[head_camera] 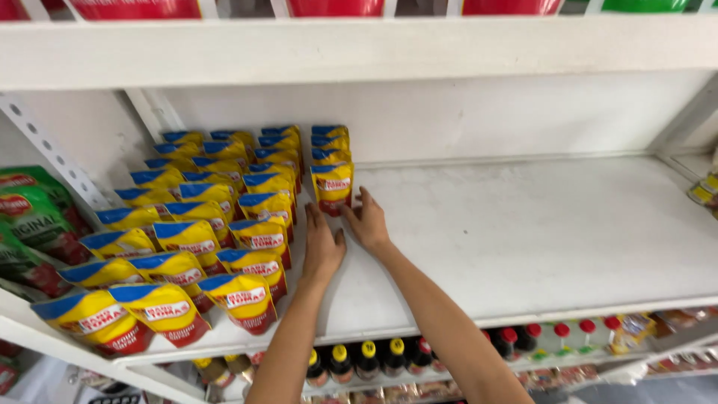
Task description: Arranging sauce pouches on a grocery store shelf from a plastic basket.
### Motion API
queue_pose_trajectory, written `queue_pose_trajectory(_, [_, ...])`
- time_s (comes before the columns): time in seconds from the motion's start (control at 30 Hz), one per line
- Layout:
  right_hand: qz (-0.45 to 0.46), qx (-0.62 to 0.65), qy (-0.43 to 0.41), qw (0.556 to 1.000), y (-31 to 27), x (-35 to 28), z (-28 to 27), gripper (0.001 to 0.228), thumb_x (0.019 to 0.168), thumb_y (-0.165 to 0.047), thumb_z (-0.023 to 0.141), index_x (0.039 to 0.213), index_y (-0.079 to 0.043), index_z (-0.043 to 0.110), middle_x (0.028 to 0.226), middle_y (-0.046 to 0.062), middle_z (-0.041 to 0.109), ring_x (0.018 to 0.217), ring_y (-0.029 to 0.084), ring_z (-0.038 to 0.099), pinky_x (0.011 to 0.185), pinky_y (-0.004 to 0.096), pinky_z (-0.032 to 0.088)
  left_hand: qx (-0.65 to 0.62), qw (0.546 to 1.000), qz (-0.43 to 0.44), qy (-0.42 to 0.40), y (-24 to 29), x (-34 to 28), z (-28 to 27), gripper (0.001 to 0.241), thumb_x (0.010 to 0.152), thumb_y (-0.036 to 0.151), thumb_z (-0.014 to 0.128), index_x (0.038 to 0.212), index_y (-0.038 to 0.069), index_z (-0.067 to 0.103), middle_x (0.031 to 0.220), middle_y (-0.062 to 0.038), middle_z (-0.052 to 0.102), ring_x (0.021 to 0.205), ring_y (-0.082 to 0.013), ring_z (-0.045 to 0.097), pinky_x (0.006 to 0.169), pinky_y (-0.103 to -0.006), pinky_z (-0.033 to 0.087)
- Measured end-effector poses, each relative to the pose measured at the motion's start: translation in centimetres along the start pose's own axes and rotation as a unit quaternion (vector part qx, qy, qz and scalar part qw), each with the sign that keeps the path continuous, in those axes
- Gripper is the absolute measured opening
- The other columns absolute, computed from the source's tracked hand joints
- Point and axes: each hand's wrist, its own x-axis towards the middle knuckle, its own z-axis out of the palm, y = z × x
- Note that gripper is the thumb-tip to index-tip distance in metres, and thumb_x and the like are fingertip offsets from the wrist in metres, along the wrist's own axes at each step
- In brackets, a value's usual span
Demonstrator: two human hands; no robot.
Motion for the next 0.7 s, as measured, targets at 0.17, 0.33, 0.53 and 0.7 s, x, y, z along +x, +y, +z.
queue_pose_trajectory(0.17, [0.049, -0.039, -0.071, 0.995, 1.2, -0.7, -0.7, 0.092, 0.084, -0.026, 0.08, 0.152, 0.007, 0.03, 0.127, 0.024, 0.067, 0.108, 0.031, 0.072, 0.093, 0.038, 0.058, -0.016, 0.999, 0.043, 0.0, 3.8, -3.2, -3.0, 0.08, 0.092, 0.005, 0.062, 0.156, -0.01, 0.018, 0.163, -0.032, 0.021, 0.151, -0.0436, 0.026, 0.122, -0.0416, 0.029])
queue_pose_trajectory(0.33, [0.039, -0.056, -0.137, 0.988, 0.1, -4.7, -4.7, 0.103, 0.081, -0.023, 0.083, 0.156, 0.007, 0.02, 0.142, 0.028, 0.054, 0.127, 0.036, 0.058, 0.104, 0.04, 0.05, -0.017, 0.997, 0.069, -0.033, 7.7, -6.6, -5.6, 0.073, 0.094, 0.005, 0.059, 0.158, -0.003, 0.024, 0.164, -0.024, 0.025, 0.148, -0.0404, 0.034, 0.114, -0.0426, 0.039])
queue_pose_trajectory(0.53, [0.071, 0.05, -0.173, 0.981, -4.2, -12.0, -13.5, 0.087, 0.087, -0.013, 0.075, 0.157, 0.003, 0.027, 0.152, 0.024, 0.047, 0.142, 0.03, 0.048, 0.113, 0.038, 0.046, -0.023, 0.988, 0.114, -0.1, 11.6, -12.4, -6.5, 0.047, 0.091, 0.004, 0.061, 0.138, 0.005, 0.057, 0.158, -0.016, 0.043, 0.131, -0.0359, 0.053, 0.102, -0.0435, 0.051])
queue_pose_trajectory(0.7, [0.061, 0.118, -0.164, 0.977, -8.0, -18.5, -22.2, 0.064, 0.091, 0.0, 0.068, 0.15, 0.002, 0.044, 0.15, 0.015, 0.054, 0.141, 0.025, 0.052, 0.115, 0.037, 0.048, -0.054, 0.955, 0.27, -0.106, 16.5, -16.0, -5.3, 0.03, 0.087, -0.004, 0.064, 0.115, 0.003, 0.073, 0.124, -0.012, 0.071, 0.128, -0.032, 0.061, 0.104, -0.0434, 0.052])
